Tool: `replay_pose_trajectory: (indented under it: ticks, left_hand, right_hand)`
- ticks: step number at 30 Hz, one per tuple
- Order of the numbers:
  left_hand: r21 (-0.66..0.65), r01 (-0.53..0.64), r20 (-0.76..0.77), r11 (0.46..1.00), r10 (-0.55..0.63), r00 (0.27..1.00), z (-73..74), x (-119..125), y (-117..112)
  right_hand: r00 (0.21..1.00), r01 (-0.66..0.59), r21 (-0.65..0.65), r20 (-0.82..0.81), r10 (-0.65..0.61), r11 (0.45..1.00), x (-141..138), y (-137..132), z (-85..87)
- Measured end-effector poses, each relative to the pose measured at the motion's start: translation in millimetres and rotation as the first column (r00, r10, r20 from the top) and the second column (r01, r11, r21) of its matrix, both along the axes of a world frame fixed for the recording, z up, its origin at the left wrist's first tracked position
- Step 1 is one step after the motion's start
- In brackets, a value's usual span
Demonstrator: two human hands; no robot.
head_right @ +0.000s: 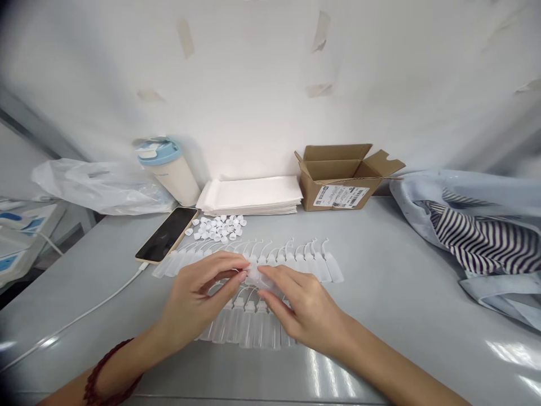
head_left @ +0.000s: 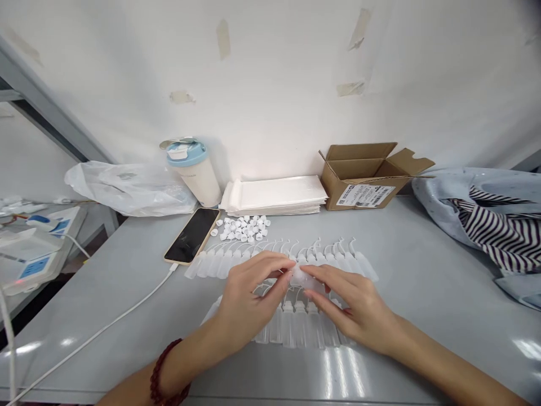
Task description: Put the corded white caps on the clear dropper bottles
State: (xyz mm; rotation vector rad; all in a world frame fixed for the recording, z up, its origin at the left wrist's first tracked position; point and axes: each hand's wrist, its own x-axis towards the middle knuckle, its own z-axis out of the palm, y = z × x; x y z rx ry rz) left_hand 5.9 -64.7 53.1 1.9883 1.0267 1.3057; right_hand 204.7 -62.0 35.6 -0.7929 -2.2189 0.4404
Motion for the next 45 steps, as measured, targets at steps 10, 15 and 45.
replay_pose_trajectory:
  ticks: [10, 15, 45]
  left_hand:
    - [0.237, 0.066, -0.122, 0.969, -0.038, 0.992, -9.4, 3.7, -1.7]
    - [0.352, 0.043, -0.150, 0.935, 0.011, 0.989, -13.7, 2.7, -1.4]
    - [0.214, -0.241, -0.574, 0.947, 0.321, 0.753, -38.6, -59.3, 76.4]
  right_hand:
    - [0.997, 0.082, 0.044, 0.000, -0.082, 0.996, -2.3, 0.3, -7.3]
    - [0.997, 0.081, -0.011, -0.013, -0.081, 0.997, -3.3, -0.3, -7.8]
    - [0.957, 0.120, -0.467, -0.181, -0.227, 0.876, -1.1, -0.5, 8.2]
